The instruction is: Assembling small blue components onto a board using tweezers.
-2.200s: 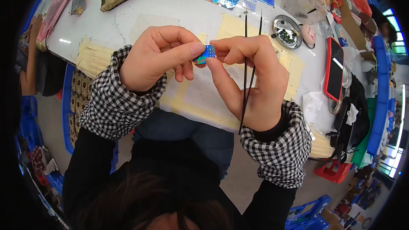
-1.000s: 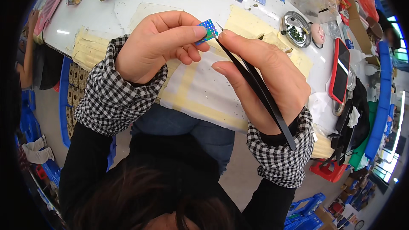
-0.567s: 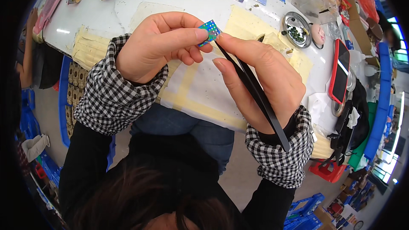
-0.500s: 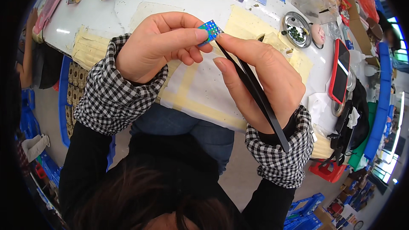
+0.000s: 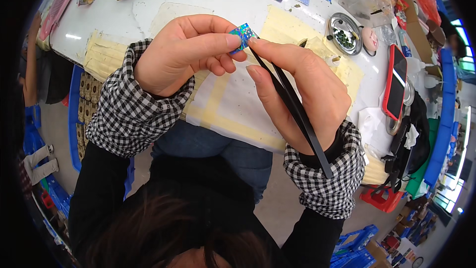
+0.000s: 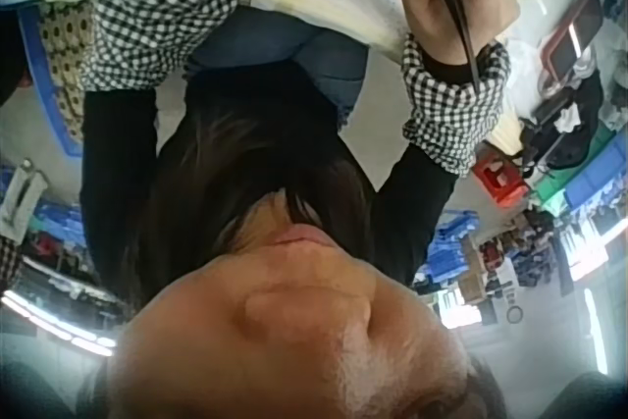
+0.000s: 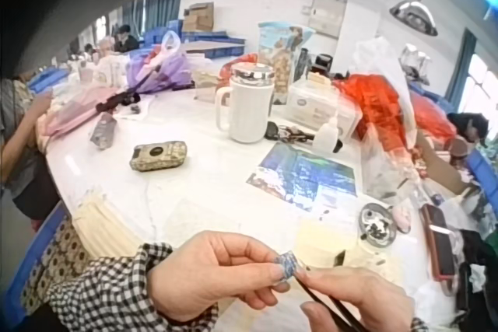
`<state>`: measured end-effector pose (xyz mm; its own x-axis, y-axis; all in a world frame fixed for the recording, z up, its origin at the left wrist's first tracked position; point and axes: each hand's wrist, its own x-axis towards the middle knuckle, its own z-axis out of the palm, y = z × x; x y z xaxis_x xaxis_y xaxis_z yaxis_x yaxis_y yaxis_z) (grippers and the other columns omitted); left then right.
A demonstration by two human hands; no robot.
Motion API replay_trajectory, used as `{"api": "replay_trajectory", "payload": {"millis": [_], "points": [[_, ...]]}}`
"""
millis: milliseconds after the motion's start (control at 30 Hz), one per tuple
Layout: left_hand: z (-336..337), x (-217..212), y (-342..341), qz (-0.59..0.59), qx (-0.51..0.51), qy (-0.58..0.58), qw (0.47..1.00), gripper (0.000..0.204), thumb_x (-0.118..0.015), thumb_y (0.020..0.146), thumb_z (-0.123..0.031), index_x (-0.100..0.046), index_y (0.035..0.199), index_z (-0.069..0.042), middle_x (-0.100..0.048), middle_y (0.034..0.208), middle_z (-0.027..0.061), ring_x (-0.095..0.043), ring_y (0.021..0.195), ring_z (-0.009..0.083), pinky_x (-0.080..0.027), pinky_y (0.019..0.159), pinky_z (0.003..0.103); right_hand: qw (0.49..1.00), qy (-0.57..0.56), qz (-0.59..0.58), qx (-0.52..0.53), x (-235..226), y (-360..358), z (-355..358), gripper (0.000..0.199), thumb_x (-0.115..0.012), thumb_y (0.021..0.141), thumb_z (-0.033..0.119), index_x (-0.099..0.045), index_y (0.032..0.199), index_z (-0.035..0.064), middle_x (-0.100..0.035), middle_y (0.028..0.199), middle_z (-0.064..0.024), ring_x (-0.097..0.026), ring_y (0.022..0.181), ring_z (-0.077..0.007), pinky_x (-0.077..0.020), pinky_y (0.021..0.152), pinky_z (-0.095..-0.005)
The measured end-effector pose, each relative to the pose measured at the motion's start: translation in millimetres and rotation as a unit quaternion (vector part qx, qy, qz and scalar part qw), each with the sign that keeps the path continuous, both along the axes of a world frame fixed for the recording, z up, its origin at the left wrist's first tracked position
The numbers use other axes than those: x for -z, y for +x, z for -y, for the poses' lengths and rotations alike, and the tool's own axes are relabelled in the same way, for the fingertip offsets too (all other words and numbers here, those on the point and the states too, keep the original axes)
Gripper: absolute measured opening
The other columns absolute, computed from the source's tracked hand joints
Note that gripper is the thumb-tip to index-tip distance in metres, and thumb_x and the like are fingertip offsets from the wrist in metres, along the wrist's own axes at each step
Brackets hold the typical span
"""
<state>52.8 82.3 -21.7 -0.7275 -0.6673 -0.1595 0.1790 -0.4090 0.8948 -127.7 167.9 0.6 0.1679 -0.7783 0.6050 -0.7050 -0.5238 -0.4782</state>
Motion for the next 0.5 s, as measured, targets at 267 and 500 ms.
{"api": "replay_trajectory", "payload": {"millis": [267, 500], "points": [[0.3, 0.9, -0.1, -0.004, 0.007, 0.004, 1.000, 0.021, -0.061, 0.087, -0.016, -0.061, 0.100, 0.000, -0.066, 0.088, 0.0078, -0.061, 0.071, 0.0069, -0.050, 0.065, 0.018, 1.000, -0.007, 0.009, -0.005, 1.7, 0.3, 1.0, 0.024, -0.069, 0.076, 0.000, -0.062, 0.099, -0.0020, -0.066, 0.088, -0.0139, -0.065, 0.076, -0.0215, -0.0504, 0.067, -0.0267], [0.2, 3.1, 0.0, -0.011, 0.005, -0.007, 1.000, 0.019, -0.061, 0.087, -0.016, -0.061, 0.099, -0.001, -0.066, 0.088, 0.0073, -0.061, 0.072, 0.0064, -0.050, 0.066, 0.018, 1.000, 0.008, 0.025, 0.001, 1.3, 1.5, -0.2, 0.024, -0.069, 0.075, 0.000, -0.062, 0.098, -0.0019, -0.066, 0.087, -0.0134, -0.065, 0.075, -0.0206, -0.0503, 0.065, -0.0258]]}}
